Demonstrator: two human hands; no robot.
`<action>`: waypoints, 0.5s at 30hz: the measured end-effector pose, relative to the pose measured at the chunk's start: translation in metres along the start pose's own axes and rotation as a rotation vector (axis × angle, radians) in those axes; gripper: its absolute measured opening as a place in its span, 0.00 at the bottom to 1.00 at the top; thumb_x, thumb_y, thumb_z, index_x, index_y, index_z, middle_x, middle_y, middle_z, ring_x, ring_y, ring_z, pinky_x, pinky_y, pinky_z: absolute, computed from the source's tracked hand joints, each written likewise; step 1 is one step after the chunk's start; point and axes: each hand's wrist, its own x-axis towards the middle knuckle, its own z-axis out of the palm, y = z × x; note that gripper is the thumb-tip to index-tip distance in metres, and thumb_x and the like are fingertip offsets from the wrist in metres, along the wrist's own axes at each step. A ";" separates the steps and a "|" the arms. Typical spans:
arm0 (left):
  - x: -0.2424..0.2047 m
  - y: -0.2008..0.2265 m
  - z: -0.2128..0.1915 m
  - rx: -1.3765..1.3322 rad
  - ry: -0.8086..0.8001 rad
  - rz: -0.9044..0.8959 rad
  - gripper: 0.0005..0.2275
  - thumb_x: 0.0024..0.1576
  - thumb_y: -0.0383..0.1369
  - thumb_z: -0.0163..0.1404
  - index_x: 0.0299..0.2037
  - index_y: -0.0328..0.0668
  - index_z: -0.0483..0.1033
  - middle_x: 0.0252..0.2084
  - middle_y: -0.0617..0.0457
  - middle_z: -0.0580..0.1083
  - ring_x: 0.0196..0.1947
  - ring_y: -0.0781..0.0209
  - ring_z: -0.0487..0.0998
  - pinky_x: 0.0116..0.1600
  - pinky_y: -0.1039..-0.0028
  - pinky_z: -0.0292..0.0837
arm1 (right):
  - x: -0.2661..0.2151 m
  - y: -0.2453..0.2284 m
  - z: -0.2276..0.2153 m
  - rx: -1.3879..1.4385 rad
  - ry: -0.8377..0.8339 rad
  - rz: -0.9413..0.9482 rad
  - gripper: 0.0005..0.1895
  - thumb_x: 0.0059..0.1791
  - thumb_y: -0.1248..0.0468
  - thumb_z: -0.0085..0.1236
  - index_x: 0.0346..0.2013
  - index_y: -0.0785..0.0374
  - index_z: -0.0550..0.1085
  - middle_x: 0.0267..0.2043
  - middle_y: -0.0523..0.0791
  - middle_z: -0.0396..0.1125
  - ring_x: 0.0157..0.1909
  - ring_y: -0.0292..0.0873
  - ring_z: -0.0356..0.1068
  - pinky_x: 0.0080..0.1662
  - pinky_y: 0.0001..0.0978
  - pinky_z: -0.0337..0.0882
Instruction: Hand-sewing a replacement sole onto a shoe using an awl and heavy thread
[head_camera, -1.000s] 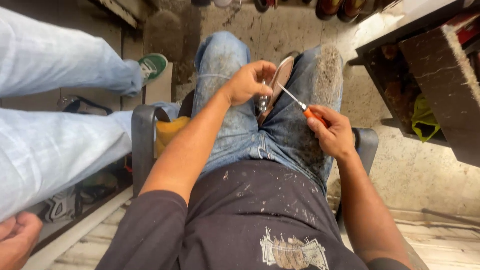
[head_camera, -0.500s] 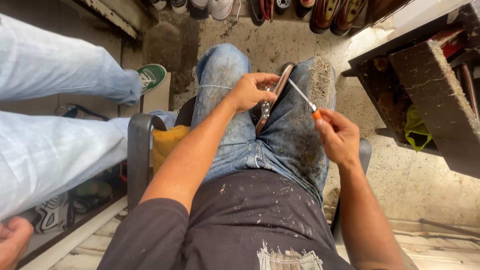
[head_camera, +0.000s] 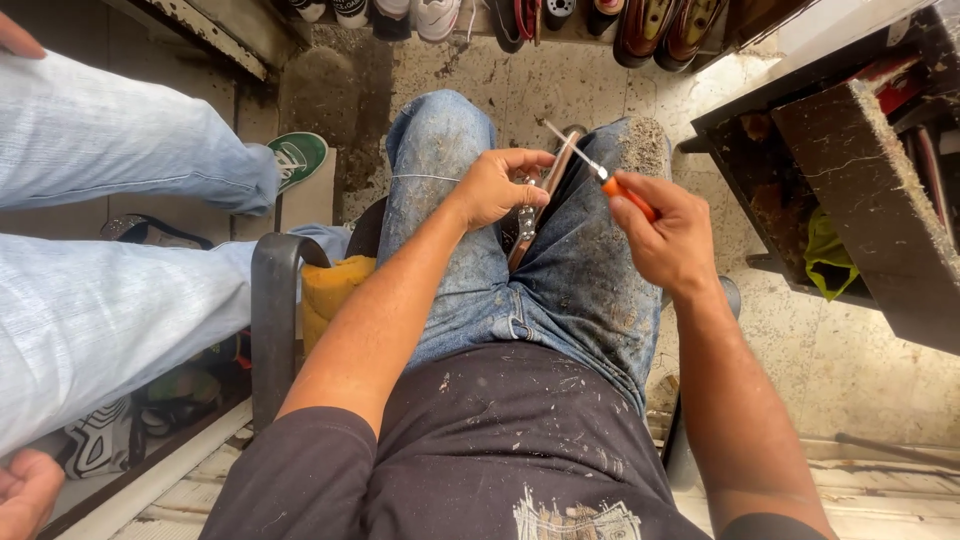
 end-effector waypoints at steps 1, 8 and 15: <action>-0.001 0.000 -0.001 -0.001 0.002 -0.003 0.26 0.43 0.25 0.73 0.54 0.43 0.80 0.35 0.55 0.76 0.36 0.73 0.73 0.42 0.85 0.77 | 0.006 -0.001 0.001 -0.055 -0.013 -0.053 0.13 0.55 0.69 0.64 0.55 0.64 0.81 0.33 0.57 0.71 0.31 0.47 0.70 0.35 0.43 0.72; -0.004 0.024 -0.003 0.188 0.015 -0.134 0.25 0.46 0.24 0.67 0.56 0.46 0.79 0.39 0.60 0.77 0.41 0.70 0.77 0.54 0.78 0.76 | 0.017 -0.074 -0.048 -0.488 -0.103 0.414 0.19 0.57 0.55 0.54 0.60 0.56 0.75 0.61 0.47 0.70 0.54 0.44 0.70 0.52 0.46 0.73; -0.006 0.008 -0.009 0.066 -0.012 -0.014 0.26 0.44 0.23 0.71 0.55 0.44 0.79 0.38 0.56 0.77 0.40 0.69 0.75 0.49 0.78 0.78 | -0.054 0.018 -0.027 -0.100 -0.215 0.431 0.16 0.52 0.62 0.61 0.54 0.58 0.79 0.40 0.48 0.73 0.37 0.41 0.72 0.42 0.35 0.74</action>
